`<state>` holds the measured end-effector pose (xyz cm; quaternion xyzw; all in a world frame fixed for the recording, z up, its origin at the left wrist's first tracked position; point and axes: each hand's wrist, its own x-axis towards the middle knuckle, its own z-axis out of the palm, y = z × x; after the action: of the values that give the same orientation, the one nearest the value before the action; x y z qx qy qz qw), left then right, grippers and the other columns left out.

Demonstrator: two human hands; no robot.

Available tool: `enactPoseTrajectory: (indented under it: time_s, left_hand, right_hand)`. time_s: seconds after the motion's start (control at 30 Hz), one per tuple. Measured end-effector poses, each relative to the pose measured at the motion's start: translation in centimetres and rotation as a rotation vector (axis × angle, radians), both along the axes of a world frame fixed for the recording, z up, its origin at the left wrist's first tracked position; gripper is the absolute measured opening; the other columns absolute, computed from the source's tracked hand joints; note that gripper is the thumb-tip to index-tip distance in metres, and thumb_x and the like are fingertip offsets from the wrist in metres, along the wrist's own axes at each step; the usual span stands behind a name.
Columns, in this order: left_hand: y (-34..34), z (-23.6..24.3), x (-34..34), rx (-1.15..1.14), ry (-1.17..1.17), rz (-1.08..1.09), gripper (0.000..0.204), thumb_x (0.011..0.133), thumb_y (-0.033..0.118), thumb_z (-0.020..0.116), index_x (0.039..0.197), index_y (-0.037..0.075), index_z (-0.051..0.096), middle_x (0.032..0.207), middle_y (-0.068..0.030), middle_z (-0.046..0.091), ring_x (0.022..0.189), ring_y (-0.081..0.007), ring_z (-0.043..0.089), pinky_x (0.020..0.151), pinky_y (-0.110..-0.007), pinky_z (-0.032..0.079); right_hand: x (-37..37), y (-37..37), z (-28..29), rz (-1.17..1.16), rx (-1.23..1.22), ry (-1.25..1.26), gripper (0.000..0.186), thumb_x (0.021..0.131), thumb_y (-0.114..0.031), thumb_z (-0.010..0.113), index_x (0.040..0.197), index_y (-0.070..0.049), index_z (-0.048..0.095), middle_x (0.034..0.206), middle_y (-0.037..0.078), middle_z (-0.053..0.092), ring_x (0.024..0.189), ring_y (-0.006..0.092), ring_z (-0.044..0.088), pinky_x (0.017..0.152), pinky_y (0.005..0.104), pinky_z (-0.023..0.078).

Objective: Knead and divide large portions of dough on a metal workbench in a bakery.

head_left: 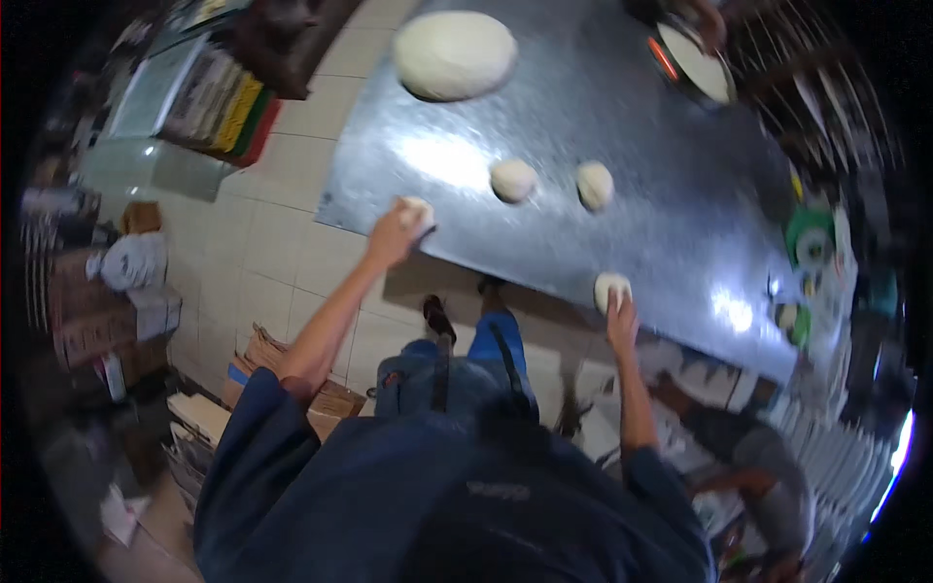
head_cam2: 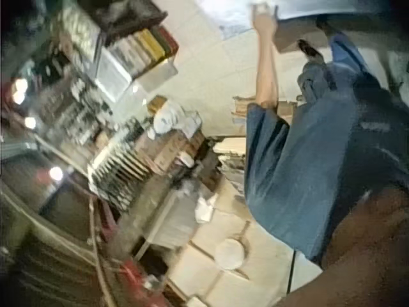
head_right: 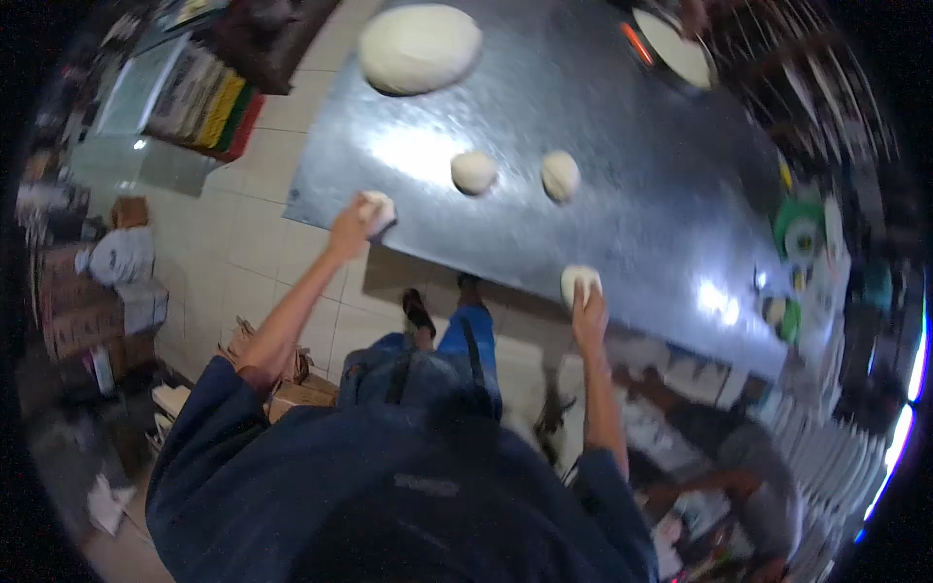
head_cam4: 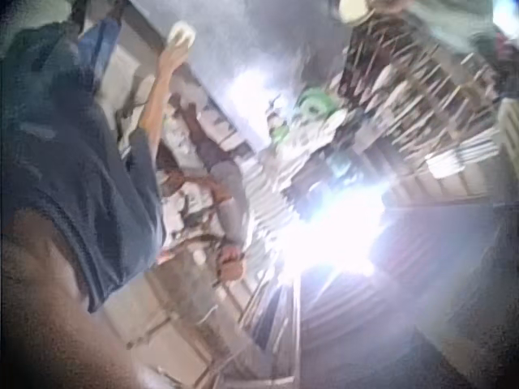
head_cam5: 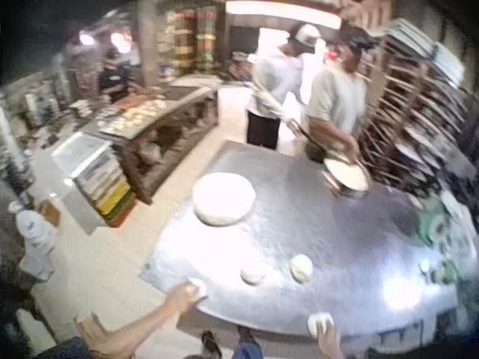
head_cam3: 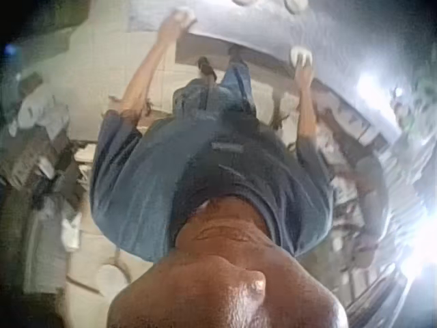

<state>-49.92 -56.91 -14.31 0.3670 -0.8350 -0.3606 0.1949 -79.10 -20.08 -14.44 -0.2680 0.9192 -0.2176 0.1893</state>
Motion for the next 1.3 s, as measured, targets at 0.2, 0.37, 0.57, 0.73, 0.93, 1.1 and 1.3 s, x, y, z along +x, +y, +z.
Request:
enactPoseTrajectory:
  time_s: [0.2, 0.37, 0.57, 0.73, 0.93, 1.1, 1.3]
  left_hand:
    - [-2.3, 1.6, -2.6, -0.575, -0.110, 0.137, 0.037, 0.090, 0.043, 0.053, 0.104, 0.008, 0.057, 0.091, -0.0242, 0.062, 0.088, -0.0407, 0.061, 0.075, -0.047, 0.046]
    - [2.6, -2.6, -0.1, -0.600, -0.119, -0.046, 0.036, 0.089, 0.040, 0.055, 0.092, 0.005, 0.062, 0.079, -0.0203, 0.063, 0.078, -0.0398, 0.061, 0.072, -0.048, 0.046]
    - [3.5, 2.7, -3.1, 0.263, 0.199, 0.177, 0.037, 0.089, 0.038, 0.055, 0.081, 0.003, 0.064, 0.079, -0.0193, 0.063, 0.078, -0.0385, 0.060, 0.069, -0.044, 0.044]
    - [-2.5, 0.4, -3.0, -0.193, -0.064, 0.200, 0.043, 0.091, 0.043, 0.052, 0.108, 0.003, 0.054, 0.095, -0.0189, 0.056, 0.095, -0.0359, 0.053, 0.076, -0.047, 0.040]
    - [-6.0, 0.7, -3.2, -0.691, -0.278, 0.028, 0.045, 0.094, 0.039, 0.047, 0.108, -0.002, 0.059, 0.091, -0.0198, 0.058, 0.091, -0.0376, 0.055, 0.082, -0.044, 0.043]
    - [-9.5, -2.2, -6.6, -0.339, -0.371, 0.279, 0.040, 0.094, 0.034, 0.047, 0.099, -0.003, 0.061, 0.081, -0.0235, 0.057, 0.081, -0.0429, 0.054, 0.076, -0.045, 0.043]
    - [-0.8, -3.2, -0.9, -0.204, -0.303, 0.282, 0.044, 0.091, 0.041, 0.050, 0.088, -0.003, 0.058, 0.086, -0.0265, 0.060, 0.076, -0.0426, 0.058, 0.067, -0.044, 0.044]
  right_hand:
    - [-0.6, -0.5, -1.6, -0.030, -0.071, 0.560, 0.044, 0.090, -0.036, 0.056, 0.107, 0.003, 0.053, 0.100, 0.024, 0.053, 0.095, 0.0406, 0.050, 0.084, 0.0434, 0.041]
    - [-2.5, -0.2, -3.2, -0.380, -0.160, 0.427, 0.041, 0.090, -0.040, 0.053, 0.095, 0.000, 0.060, 0.090, 0.023, 0.059, 0.087, 0.0397, 0.056, 0.079, 0.0457, 0.043]
    - [1.6, -3.4, 0.2, -0.337, -0.190, 0.201, 0.038, 0.091, -0.038, 0.050, 0.090, -0.002, 0.063, 0.089, 0.025, 0.061, 0.087, 0.0400, 0.058, 0.078, 0.0444, 0.044]
    - [-1.3, 1.5, -0.7, 0.191, -0.305, 0.241, 0.025, 0.089, -0.022, 0.054, 0.101, 0.000, 0.055, 0.099, 0.023, 0.055, 0.101, 0.0400, 0.051, 0.084, 0.0455, 0.040]
    - [-4.2, 0.8, -1.4, -0.028, -0.197, 0.541, 0.021, 0.087, -0.026, 0.060, 0.092, -0.005, 0.057, 0.088, 0.018, 0.056, 0.084, 0.0370, 0.052, 0.072, 0.0450, 0.040]
    - [-7.8, -4.9, -0.6, -0.283, -0.159, 0.567, 0.020, 0.087, -0.026, 0.060, 0.087, -0.006, 0.060, 0.080, 0.015, 0.057, 0.080, 0.0360, 0.054, 0.071, 0.0425, 0.042]
    - [1.4, -3.3, 0.3, -0.310, -0.230, 0.259, 0.020, 0.082, -0.025, 0.064, 0.083, -0.005, 0.059, 0.078, 0.014, 0.056, 0.077, 0.0342, 0.053, 0.068, 0.0427, 0.042]
